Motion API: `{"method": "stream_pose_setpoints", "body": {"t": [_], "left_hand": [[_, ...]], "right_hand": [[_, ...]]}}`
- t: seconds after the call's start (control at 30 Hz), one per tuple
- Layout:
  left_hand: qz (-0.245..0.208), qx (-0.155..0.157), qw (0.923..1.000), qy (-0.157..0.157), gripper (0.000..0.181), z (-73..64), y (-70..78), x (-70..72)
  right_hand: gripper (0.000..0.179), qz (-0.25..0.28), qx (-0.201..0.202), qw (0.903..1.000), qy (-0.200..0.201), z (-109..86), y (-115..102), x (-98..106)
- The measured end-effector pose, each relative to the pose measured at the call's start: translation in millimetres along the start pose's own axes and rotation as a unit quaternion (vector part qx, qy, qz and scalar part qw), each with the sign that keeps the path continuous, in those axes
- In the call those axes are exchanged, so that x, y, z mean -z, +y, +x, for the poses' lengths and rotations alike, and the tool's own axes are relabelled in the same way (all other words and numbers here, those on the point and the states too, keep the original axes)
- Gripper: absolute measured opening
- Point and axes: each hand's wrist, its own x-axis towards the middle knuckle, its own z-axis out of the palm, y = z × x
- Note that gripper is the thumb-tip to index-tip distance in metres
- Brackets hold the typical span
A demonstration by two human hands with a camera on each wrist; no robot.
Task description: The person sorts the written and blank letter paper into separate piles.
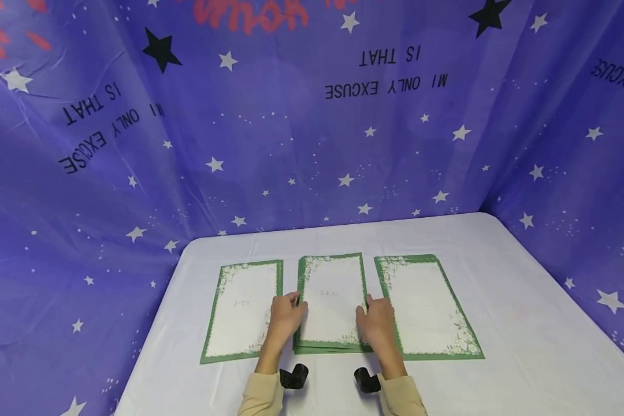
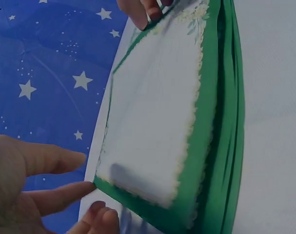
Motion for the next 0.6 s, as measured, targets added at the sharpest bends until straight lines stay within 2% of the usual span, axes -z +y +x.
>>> {"method": "stream_pose_setpoints", "body": {"t": [0.23, 0.37, 0.5, 0.6], "left_hand": [[-0.085, 0.023, 0.996, -0.017, 0.043, -2.9, 0.8, 14.9], [-0.103, 0.027, 0.9942, -0.011, 0.045, -6.1, -1.4, 30.1], [-0.117, 0.031, 0.9926, 0.011, 0.045, -8.5, -5.4, 54.4], [-0.115, 0.04, 0.9921, 0.031, 0.045, -9.2, -10.1, 78.5]], "right_hand": [[0.041, 0.026, -0.019, 0.9991, 0.028, -5.0, -19, -8], [0.04, 0.092, -0.016, 0.9955, 0.014, -5.1, -30, -10], [0.047, 0.187, -0.006, 0.9821, -0.024, -5.7, -42, -16], [0.052, 0.205, 0.006, 0.9776, -0.048, -7.5, -52, -27]]}}
